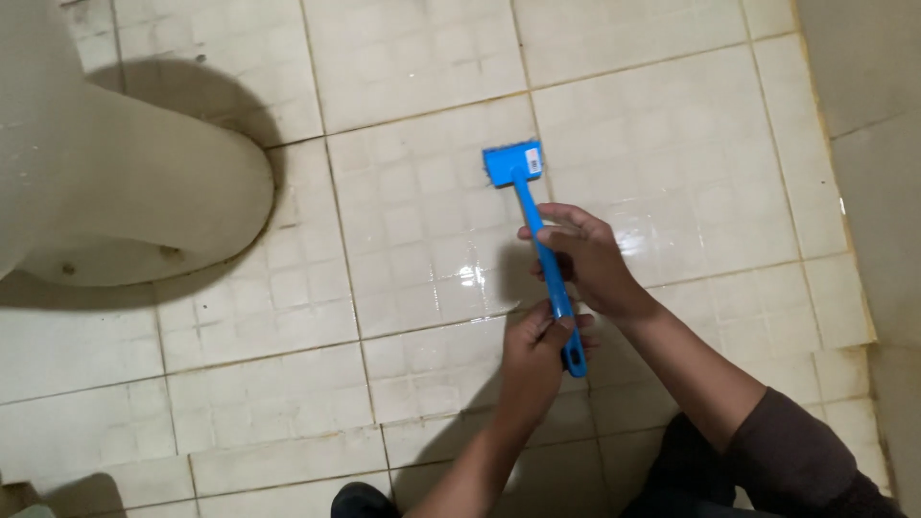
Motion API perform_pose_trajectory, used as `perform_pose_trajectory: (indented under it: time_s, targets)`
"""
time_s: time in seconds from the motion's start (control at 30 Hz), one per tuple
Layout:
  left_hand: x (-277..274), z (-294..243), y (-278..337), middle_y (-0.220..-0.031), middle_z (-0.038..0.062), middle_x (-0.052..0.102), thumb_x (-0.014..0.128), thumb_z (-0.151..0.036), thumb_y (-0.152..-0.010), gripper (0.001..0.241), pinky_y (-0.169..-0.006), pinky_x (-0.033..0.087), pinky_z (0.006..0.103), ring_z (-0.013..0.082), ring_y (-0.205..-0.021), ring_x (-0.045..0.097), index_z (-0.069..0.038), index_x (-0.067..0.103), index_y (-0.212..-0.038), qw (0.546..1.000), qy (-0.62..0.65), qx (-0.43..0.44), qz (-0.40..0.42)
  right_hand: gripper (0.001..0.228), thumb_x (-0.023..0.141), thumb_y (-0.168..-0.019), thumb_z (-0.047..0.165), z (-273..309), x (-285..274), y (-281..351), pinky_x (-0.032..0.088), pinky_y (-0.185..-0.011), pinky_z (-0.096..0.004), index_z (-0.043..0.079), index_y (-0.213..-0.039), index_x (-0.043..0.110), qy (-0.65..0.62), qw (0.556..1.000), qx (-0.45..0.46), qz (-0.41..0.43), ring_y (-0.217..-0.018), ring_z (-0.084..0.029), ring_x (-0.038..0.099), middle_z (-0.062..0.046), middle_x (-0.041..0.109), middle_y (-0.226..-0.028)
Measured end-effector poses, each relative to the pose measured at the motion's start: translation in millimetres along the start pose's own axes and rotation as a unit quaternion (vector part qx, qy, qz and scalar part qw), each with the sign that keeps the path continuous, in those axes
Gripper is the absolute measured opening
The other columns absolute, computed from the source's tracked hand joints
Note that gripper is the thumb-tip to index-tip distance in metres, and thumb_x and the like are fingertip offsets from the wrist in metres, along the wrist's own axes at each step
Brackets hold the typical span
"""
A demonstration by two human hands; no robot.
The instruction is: The person sits on the tiled floor of a bathroom and uses a blue scrub brush to clean the grout lines and tile surface near a white toilet. The person repeatedly scrubs the floor in back-and-forth motions, focusing on the area between the toilet base and the wall.
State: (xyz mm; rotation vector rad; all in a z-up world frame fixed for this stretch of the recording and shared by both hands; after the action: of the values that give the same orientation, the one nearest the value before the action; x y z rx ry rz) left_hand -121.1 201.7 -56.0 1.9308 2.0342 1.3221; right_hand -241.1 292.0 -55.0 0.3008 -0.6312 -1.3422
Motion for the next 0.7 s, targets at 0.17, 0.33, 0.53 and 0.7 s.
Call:
perform_pose_trajectory:
  time_s: [0.17,0.33,0.53,0.7]
  targets:
    - [12,-1,-21,-0.106,0.019,0.073,0.052,-0.009,-0.105,0.028,-0.079,0.061,0.0366,0.0248,-0.087,0.072,0.006,0.06,-0.128,0.998,-0.024,-0.036,0.051,0.049,0.062,-0.095,0.015,17,-18,6,0.061,-0.065,-0.031,0.001,-0.141,0.052,-0.004,0.998,-0.044,-0.033,-0.073,-0.017,0.068,-0.016,0.074,-0.116]
    - [51,-3,-40,-0.106,0.018,0.073,0.05,-0.011,-0.103,0.034,-0.079,0.061,0.0367,0.0248,-0.087,0.073,0.0,0.059,-0.134,0.987,-0.101,-0.096,0.076,0.051,0.062,-0.095,0.016,25,-69,10,0.06,-0.063,-0.03,0.001,-0.143,0.052,-0.004,0.994,-0.071,-0.084,-0.073,-0.016,0.069,-0.014,0.074,-0.114]
    - [105,30,-52,-0.105,0.017,0.073,0.051,-0.013,-0.103,0.036,-0.078,0.061,0.0382,0.0249,-0.086,0.072,0.001,0.059,-0.135,0.97,-0.137,-0.16,0.125,0.049,0.063,-0.096,0.014,29,-142,35,0.059,-0.061,-0.029,-0.002,-0.142,0.054,-0.035,0.981,-0.1,-0.163,-0.07,-0.016,0.068,-0.013,0.075,-0.11]
    - [147,57,-56,-0.104,0.017,0.073,0.052,-0.01,-0.103,0.033,-0.079,0.062,0.0385,0.0244,-0.086,0.073,0.003,0.061,-0.132,0.96,-0.133,-0.177,0.174,0.046,0.064,-0.095,0.013,30,-194,63,0.059,-0.059,-0.027,-0.002,-0.139,0.058,-0.032,0.963,-0.105,-0.247,-0.067,-0.015,0.069,-0.012,0.075,-0.106]
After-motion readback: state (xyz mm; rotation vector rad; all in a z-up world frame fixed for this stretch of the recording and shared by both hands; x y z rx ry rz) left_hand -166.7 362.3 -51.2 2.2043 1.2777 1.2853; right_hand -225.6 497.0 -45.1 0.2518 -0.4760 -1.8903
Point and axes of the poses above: each hand's wrist, its own y-axis away from the middle knuckle, its own x-axis out of the palm, z = x × y, the point moved 6 cm from there along -y, towards the middle knuckle
